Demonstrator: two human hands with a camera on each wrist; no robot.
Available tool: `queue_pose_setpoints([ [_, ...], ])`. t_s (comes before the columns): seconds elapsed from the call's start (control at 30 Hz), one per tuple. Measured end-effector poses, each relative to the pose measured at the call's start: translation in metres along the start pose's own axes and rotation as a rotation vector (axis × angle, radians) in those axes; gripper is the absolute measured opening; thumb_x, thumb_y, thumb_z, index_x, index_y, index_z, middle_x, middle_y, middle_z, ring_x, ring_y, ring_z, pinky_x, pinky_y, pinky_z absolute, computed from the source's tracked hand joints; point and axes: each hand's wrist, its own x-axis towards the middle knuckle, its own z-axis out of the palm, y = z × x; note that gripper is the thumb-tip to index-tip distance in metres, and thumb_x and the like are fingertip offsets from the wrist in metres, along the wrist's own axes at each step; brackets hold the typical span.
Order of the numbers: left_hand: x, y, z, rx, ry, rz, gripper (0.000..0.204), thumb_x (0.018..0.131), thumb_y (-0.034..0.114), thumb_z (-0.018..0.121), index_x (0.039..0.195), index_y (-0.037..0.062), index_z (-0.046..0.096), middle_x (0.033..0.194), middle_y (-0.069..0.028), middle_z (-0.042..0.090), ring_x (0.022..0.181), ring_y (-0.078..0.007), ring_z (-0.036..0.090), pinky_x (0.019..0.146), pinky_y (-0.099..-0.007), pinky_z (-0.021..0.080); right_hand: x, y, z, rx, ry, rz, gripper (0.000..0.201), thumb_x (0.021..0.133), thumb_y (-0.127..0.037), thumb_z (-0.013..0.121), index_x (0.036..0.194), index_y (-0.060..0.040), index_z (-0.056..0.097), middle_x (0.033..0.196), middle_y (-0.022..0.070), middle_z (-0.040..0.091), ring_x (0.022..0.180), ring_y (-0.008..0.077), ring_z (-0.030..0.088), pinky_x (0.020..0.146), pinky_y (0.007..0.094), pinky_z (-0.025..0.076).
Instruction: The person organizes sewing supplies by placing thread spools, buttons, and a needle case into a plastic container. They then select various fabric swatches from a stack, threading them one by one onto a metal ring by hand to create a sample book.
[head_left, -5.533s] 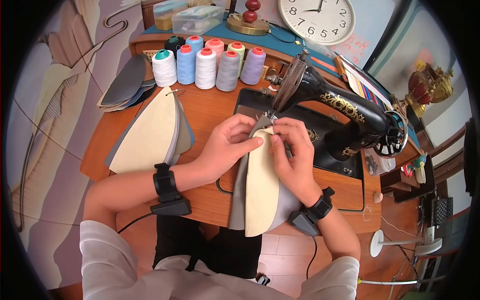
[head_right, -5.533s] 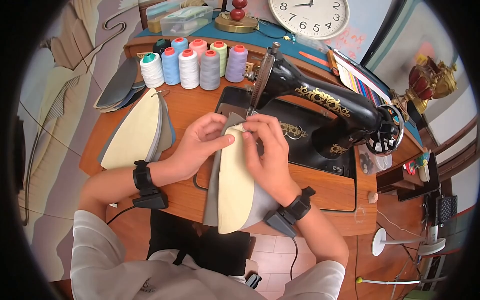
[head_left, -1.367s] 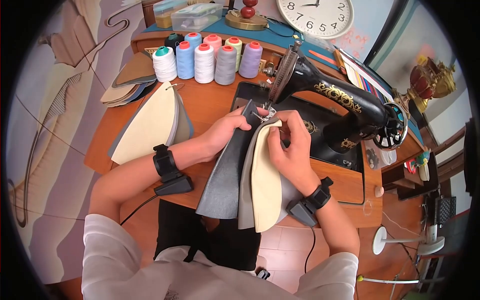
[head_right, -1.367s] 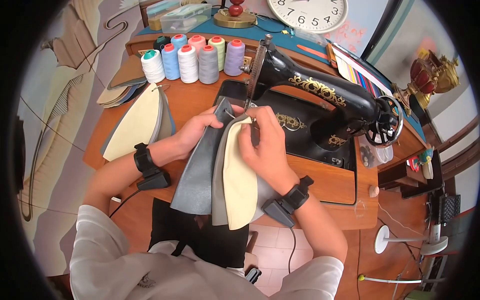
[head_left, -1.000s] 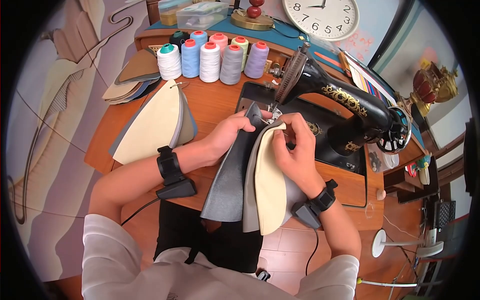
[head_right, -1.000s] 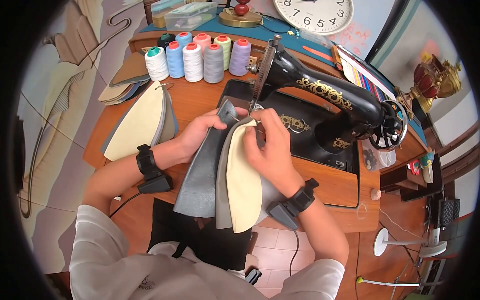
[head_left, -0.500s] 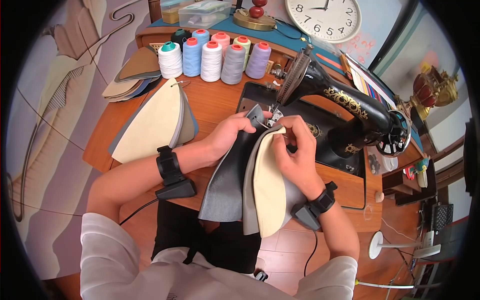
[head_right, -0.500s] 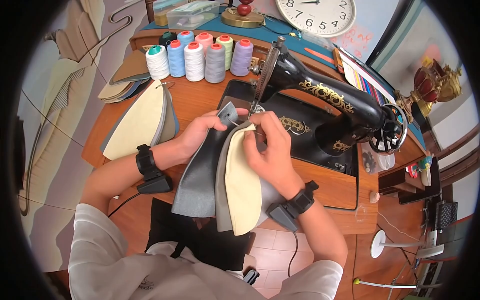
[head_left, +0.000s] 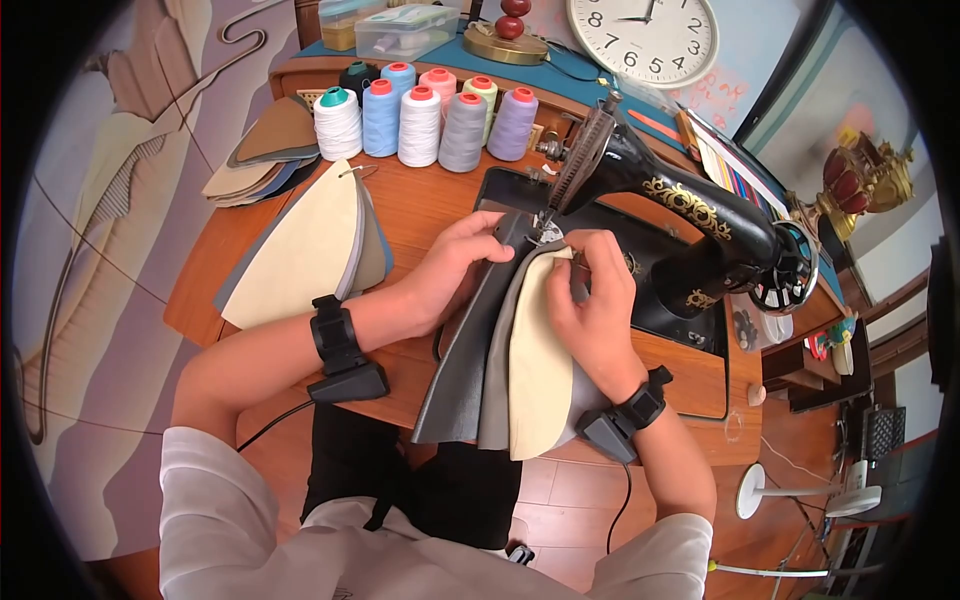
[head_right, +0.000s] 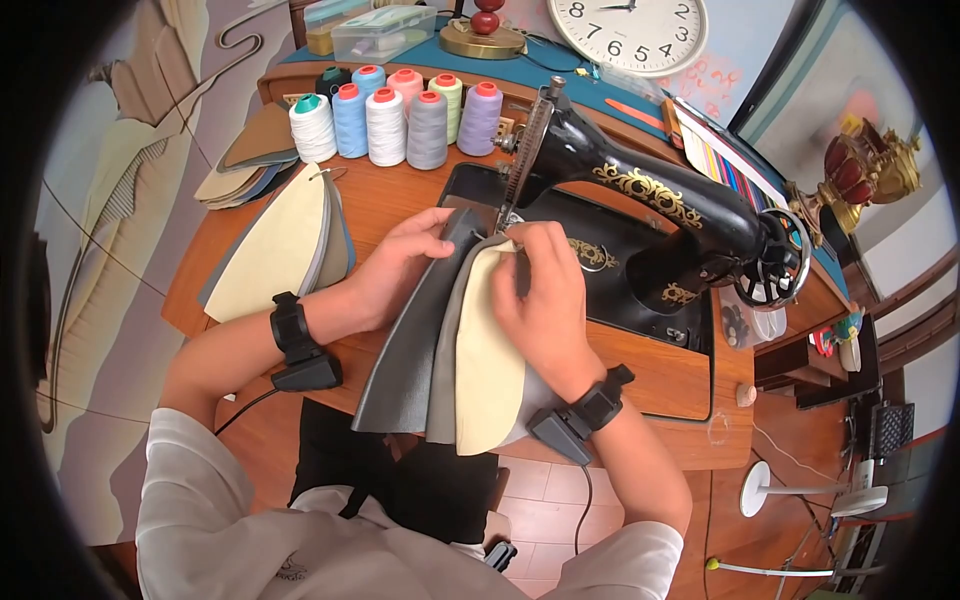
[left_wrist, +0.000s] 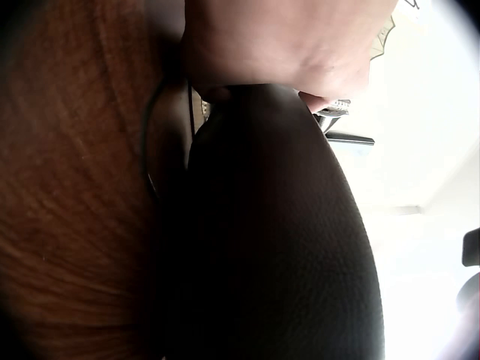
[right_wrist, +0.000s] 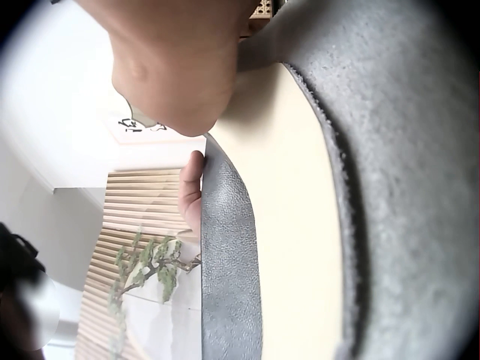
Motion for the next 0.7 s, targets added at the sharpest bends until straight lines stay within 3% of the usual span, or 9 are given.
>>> queue_pose_setpoints([
  [0.17, -0.0003, -0.0007, -0.0013, -0.037, -0.023, 0.036, 0.041, 0.085, 0.003, 0.057, 0.126, 0.0024, 0.05, 0.115, -0.0074, 0.061, 0.108, -0.0163, 0.061, 0.099, -0.0317, 0.048, -0.0005, -0.0019, 0.002, 0.065, 0.013, 0.096, 0.018, 0.086, 0.004, 0.06, 0.103, 0.0013, 0.059, 0.093, 0.0145, 0.058, 0.077, 0.0267, 0.061, 0.065, 0.0347, 0.05],
  [0.4, -0.0017, 0.0005, -0.0012, 0.052, -0.077, 0.076, 0.042, 0.085, 0.001, 0.056, 0.126, 0.0012, 0.054, 0.12, -0.0084, 0.063, 0.111, -0.0143, 0.061, 0.1, -0.0294, 0.047, -0.0025, -0.0019, 0.0027, 0.164, -0.082, 0.181, 0.016, 0.088, 0.001, 0.061, 0.103, -0.0001, 0.06, 0.087, 0.0097, 0.058, 0.068, 0.0161, 0.055, 0.059, 0.0295, 0.047],
  [0.47, -0.0022, 0.0018, -0.0012, 0.074, -0.089, 0.069, 0.041, 0.086, 0.001, 0.056, 0.126, 0.0006, 0.056, 0.12, -0.0081, 0.064, 0.111, -0.0135, 0.061, 0.1, -0.0289, 0.047, -0.0026, -0.003, 0.0008, 0.246, -0.168, 0.378, 0.016, 0.088, -0.001, 0.062, 0.104, -0.0004, 0.06, 0.086, 0.0092, 0.061, 0.065, 0.0131, 0.052, 0.058, 0.0287, 0.045],
  [0.6, -0.0037, 0.0029, -0.0002, 0.099, -0.09, 0.06, 0.039, 0.088, 0.003, 0.057, 0.127, 0.0007, 0.056, 0.12, -0.0078, 0.064, 0.111, -0.0128, 0.061, 0.099, -0.0287, 0.047, -0.0039, -0.002, 0.0049, 0.38, -0.093, 0.34, 0.023, 0.089, -0.003, 0.063, 0.111, -0.0005, 0.061, 0.085, 0.0089, 0.063, 0.063, 0.0115, 0.05, 0.057, 0.0282, 0.044],
  [0.7, -0.0029, 0.0035, -0.0002, 0.103, -0.081, 0.061, 0.032, 0.09, 0.005, 0.058, 0.123, 0.0025, 0.058, 0.117, -0.0069, 0.064, 0.108, -0.0128, 0.062, 0.097, -0.0291, 0.049, -0.0015, -0.0059, 0.0001, 0.357, -0.2, 0.41, 0.026, 0.09, -0.005, 0.063, 0.115, -0.0005, 0.063, 0.088, 0.0087, 0.064, 0.064, 0.0116, 0.049, 0.058, 0.0272, 0.043],
])
